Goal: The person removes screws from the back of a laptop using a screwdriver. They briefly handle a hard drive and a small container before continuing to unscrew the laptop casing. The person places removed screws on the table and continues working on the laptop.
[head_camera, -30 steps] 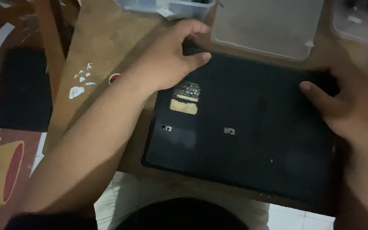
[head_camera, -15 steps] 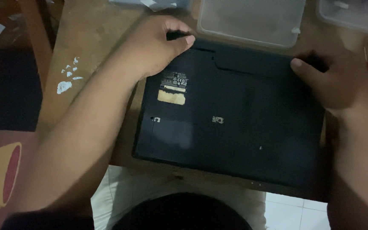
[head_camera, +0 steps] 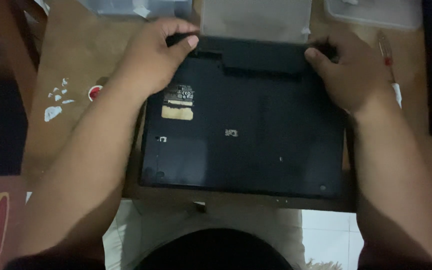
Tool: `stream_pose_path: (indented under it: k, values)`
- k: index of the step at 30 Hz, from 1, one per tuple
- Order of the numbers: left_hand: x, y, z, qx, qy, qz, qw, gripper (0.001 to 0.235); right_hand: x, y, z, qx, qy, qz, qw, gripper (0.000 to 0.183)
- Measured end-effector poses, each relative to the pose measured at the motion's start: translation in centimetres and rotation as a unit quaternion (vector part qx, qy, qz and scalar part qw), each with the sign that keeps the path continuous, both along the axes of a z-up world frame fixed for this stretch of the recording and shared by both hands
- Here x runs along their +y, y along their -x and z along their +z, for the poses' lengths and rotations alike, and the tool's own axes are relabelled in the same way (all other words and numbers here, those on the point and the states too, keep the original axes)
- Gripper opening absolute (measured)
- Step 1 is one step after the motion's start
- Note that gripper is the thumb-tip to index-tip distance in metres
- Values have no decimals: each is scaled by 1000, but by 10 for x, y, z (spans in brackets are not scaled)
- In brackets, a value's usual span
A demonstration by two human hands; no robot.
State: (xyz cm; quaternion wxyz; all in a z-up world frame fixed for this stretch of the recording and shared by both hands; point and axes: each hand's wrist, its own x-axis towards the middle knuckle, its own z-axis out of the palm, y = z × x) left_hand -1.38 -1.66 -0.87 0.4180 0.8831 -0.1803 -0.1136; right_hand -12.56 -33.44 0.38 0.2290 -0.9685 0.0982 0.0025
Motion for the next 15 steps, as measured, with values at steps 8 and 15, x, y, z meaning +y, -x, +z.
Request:
stream_pose_path:
  k: [8, 15]
  values:
    - [9, -6, 5, -407, 33, -172, 896, 25, -3, 20, 9, -237, 52, 139, 960, 28]
    - [19, 18, 18, -560, -44, -156, 812, 34, -2, 38, 4, -178, 253, 102, 946, 47]
